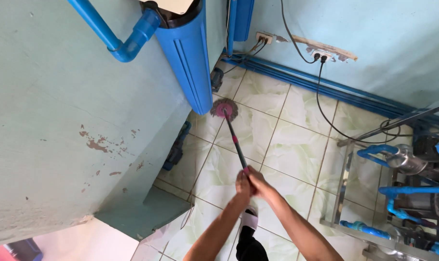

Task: Mop the floor of a water purification and storage area.

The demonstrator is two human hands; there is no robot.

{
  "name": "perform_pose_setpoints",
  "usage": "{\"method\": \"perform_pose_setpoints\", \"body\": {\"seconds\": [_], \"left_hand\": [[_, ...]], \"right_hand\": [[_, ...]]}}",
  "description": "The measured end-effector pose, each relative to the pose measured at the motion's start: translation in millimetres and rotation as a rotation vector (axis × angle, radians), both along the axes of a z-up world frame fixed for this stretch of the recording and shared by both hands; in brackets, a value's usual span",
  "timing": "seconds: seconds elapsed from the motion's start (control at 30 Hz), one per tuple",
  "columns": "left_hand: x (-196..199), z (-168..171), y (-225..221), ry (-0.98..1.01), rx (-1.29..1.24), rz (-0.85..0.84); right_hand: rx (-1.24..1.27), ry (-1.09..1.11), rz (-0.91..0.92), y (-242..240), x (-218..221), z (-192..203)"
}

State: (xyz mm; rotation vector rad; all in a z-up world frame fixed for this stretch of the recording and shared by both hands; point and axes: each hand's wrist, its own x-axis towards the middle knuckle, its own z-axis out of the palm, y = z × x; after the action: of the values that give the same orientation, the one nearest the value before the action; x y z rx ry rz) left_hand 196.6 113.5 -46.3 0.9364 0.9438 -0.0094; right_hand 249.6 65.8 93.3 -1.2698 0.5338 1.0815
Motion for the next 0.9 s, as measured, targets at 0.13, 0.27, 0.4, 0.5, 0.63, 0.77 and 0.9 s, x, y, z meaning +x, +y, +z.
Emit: {"method": "perform_pose_setpoints", "body": {"seconds": [0.13,0.27,0.4,0.5,0.63,0.77,0.9], "left_hand": [[7,75,41,0.291,-0.147,-0.021],[-83,-7,0,-0.092,-0.149,0.066],[-155,67,-51,0.062,-0.351,0.217],[-207,33,-81,-0.28,-0.856,0.733],[-237,76,-66,0.225,0.059,-0.014],[-205,63,-37,0.073,0.201,0.011],[-148,90,15,0.257,0.095,-0.066]], "right_hand": [[-0.03,-0.011,0.093,32,3,7],[-0.092,-0.354,0.164,2,-59,-76],[-0.188,-0.448,0.27,-59,-148,-51],[-0.118,0.057,0.078,-80,-203,8],[-0.048,0.142,-0.159,-77,-236,-24],[0.156,-0.012,-0.304,-52,-213,-73],[0.009,0.113,-0.204,3,-154,-31]]}}
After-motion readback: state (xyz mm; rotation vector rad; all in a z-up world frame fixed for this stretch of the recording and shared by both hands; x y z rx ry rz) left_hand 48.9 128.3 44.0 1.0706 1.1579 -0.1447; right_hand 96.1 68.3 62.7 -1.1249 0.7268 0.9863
